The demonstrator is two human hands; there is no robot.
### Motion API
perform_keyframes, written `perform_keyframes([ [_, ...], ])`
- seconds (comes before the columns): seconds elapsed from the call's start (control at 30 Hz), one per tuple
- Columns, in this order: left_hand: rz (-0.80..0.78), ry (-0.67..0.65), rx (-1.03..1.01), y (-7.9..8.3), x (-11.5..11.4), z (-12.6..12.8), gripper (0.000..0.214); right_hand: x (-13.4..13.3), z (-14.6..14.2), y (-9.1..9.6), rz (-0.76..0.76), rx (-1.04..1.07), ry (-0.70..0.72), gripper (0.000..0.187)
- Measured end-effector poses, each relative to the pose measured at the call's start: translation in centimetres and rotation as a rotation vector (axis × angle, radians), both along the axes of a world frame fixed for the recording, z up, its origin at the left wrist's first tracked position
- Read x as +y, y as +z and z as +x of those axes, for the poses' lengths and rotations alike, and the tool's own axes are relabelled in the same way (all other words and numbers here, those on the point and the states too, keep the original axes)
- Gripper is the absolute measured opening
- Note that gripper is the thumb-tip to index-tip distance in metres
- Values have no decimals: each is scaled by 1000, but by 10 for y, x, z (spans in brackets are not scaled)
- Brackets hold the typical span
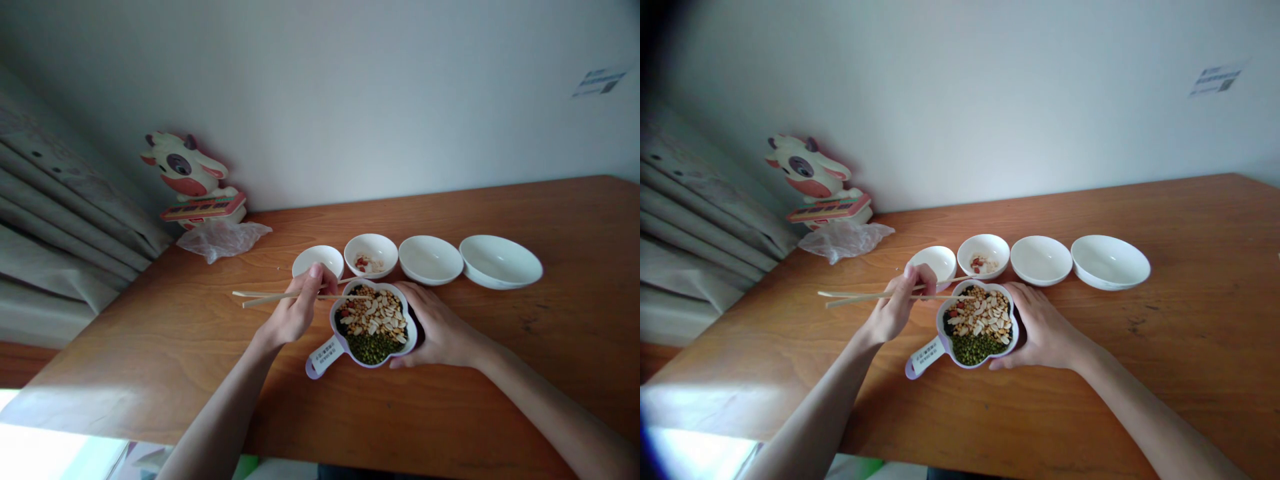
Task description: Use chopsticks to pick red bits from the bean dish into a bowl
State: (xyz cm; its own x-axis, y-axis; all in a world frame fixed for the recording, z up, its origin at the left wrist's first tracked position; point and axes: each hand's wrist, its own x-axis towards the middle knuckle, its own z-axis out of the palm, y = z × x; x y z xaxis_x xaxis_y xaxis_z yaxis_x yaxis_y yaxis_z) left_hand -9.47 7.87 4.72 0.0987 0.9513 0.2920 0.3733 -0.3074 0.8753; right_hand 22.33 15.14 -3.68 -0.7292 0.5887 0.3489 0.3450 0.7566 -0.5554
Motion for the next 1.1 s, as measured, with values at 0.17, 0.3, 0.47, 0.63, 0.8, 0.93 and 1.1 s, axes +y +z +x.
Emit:
perform_keyframes([
  [0.17,-71,-63,16,3,-2,2,83,0,1,0,-6,7,3,137],
  [0.3,-67,-83,64,7,-3,3,71,0,0,0,-9,2,-4,138],
  [0.47,-117,-112,194,8,-3,3,53,0,0,-1,6,1,-17,139],
  [0.63,-139,-148,189,7,-2,1,55,0,1,-1,2,-18,-4,139],
  [0.8,-88,-175,122,3,1,2,61,-1,0,0,-3,5,-5,140],
  [0.93,-25,-131,69,1,1,3,66,-1,-1,1,-12,14,7,138],
  [1.1,-24,-105,46,4,-1,4,69,-1,-1,1,-16,5,-6,139],
])
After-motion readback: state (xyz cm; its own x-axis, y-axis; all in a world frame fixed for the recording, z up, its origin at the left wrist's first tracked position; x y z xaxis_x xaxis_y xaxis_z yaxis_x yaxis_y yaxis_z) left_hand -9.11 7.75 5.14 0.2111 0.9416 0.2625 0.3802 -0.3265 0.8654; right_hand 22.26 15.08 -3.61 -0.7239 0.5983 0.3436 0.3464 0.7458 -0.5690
